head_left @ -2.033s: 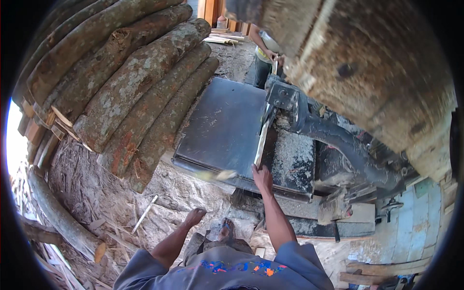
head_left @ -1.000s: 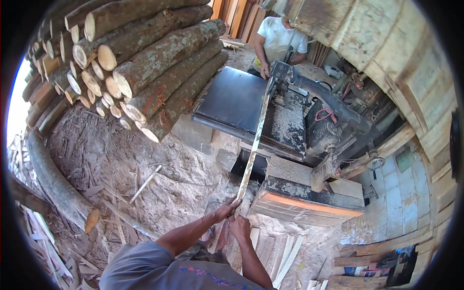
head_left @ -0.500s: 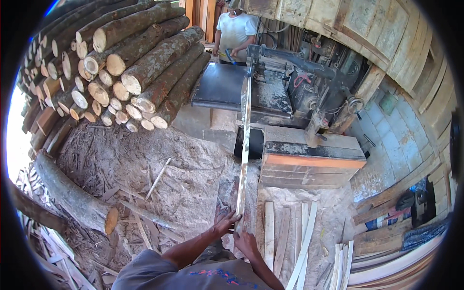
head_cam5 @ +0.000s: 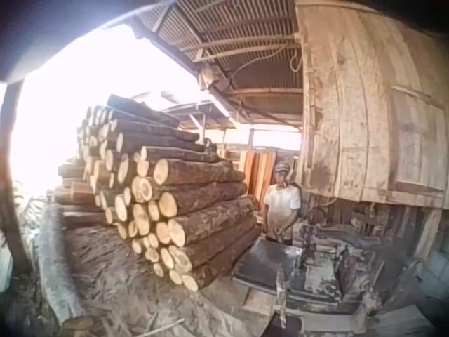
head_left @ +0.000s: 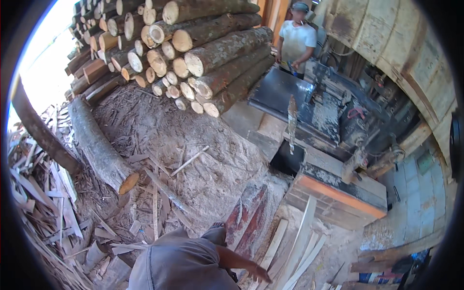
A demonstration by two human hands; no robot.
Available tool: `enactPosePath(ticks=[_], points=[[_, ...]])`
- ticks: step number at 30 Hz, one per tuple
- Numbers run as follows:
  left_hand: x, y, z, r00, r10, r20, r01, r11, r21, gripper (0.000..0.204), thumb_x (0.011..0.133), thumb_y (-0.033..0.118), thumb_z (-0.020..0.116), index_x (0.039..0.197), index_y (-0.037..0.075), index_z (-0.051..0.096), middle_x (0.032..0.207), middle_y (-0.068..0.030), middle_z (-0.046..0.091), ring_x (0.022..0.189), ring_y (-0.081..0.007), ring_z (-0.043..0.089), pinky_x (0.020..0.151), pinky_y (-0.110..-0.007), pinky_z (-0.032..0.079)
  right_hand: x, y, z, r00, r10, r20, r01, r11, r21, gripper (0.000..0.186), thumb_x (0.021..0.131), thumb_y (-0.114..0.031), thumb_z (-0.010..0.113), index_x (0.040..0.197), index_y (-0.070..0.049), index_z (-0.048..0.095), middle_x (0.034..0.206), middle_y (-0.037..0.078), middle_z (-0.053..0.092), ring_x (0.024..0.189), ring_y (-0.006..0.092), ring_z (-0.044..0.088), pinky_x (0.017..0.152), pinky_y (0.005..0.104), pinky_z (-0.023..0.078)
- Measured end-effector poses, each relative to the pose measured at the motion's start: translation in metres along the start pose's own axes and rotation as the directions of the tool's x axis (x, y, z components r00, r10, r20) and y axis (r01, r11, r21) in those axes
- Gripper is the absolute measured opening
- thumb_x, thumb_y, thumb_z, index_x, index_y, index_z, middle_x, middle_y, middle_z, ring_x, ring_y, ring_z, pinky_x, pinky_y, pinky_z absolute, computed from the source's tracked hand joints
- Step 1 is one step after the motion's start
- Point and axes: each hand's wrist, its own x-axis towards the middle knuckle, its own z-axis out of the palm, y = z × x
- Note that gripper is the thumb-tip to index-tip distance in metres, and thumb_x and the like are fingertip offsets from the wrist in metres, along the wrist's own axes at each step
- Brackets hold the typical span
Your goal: The person feeds small logs into a large saw to cut them into planks, assisted by another person who handles the resulting boards and positions the logs.
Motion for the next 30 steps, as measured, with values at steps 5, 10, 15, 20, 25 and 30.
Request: enactPosePath(ticks=[5, 10, 15, 20, 25, 30], points=[[-0.077, -0.047, -0.089, 0.933, 0.276, -0.23, -0.145, 0.876, 0.46, 0.072, 0.082, 0.061, 0.055, 0.131, 0.009, 0.049, 0.124, -0.016, 0.055, 0.108, -0.0254, 0.056, 0.087, -0.04, 0.046, 0.075, 0.052, 0.034, 0.993, -0.032, 0.112, 0.067, 0.945, -0.32, 0.035, 0.09, -0.035, 0.048, 0.091, -0.005, 0.065, 0.078, 0.014, 0.066, 0.072, 0.0271, 0.065, 0.068, 0.0436, 0.05], [-0.25, -0.088, -0.234, 0.59, 0.146, -0.794, 0.265, 0.894, 0.361, 0.049, 0.086, 0.043, 0.057, 0.123, 0.012, 0.055, 0.105, -0.008, 0.065, 0.09, -0.0267, 0.063, 0.091, -0.035, 0.045, 0.173, -0.007, 0.07, 0.885, -0.33, 0.329, 0.462, 0.718, -0.522, 0.029, 0.091, -0.031, 0.05, 0.104, -0.007, 0.06, 0.083, 0.01, 0.065, 0.074, 0.0222, 0.065, 0.064, 0.0397, 0.052], [-0.435, -0.044, -0.311, 0.063, -0.063, -0.996, 0.112, 0.992, -0.055, 0.053, 0.088, 0.044, 0.056, 0.125, 0.007, 0.053, 0.093, -0.0159, 0.068, 0.091, -0.0259, 0.065, 0.078, -0.034, 0.051, 0.284, -0.328, 0.169, 0.876, -0.482, 0.002, 0.481, 0.875, 0.047, 0.045, 0.091, -0.037, 0.054, 0.125, -0.009, 0.048, 0.108, 0.007, 0.059, 0.082, 0.0205, 0.061, 0.061, 0.036, 0.052], [-0.562, -0.037, -0.358, -0.119, -0.225, -0.967, -0.399, 0.903, -0.161, 0.064, 0.086, 0.052, 0.057, 0.131, 0.009, 0.048, 0.102, -0.0087, 0.066, 0.088, -0.0179, 0.062, 0.073, -0.031, 0.048, 0.31, -0.548, 0.212, 0.978, -0.187, 0.094, 0.102, 0.82, 0.564, 0.063, 0.084, -0.049, 0.058, 0.136, -0.022, 0.036, 0.129, 0.008, 0.046, 0.108, 0.0262, 0.051, 0.083, 0.0428, 0.047], [-0.709, 0.023, -0.386, -0.32, -0.199, -0.926, -0.619, 0.784, 0.046, 0.065, 0.086, 0.053, 0.056, 0.137, 0.015, 0.041, 0.113, -0.008, 0.062, 0.094, -0.018, 0.06, 0.074, -0.03, 0.048, 0.445, -0.529, 0.239, 0.933, -0.324, 0.155, 0.213, 0.847, 0.487, 0.028, 0.085, -0.027, 0.058, 0.108, -0.011, 0.055, 0.101, 0.005, 0.055, 0.08, 0.0189, 0.055, 0.061, 0.0363, 0.05], [-0.925, 0.106, -0.356, -0.746, -0.088, -0.66, -0.46, 0.785, 0.415, 0.068, 0.088, 0.052, 0.053, 0.14, 0.012, 0.033, 0.126, -0.0124, 0.053, 0.111, -0.0261, 0.054, 0.09, -0.042, 0.044, 0.334, -0.58, 0.399, 0.86, -0.113, 0.497, 0.12, 0.993, 0.017, 0.028, 0.085, -0.027, 0.058, 0.108, -0.011, 0.055, 0.101, 0.006, 0.056, 0.079, 0.0193, 0.056, 0.062, 0.0368, 0.05]])
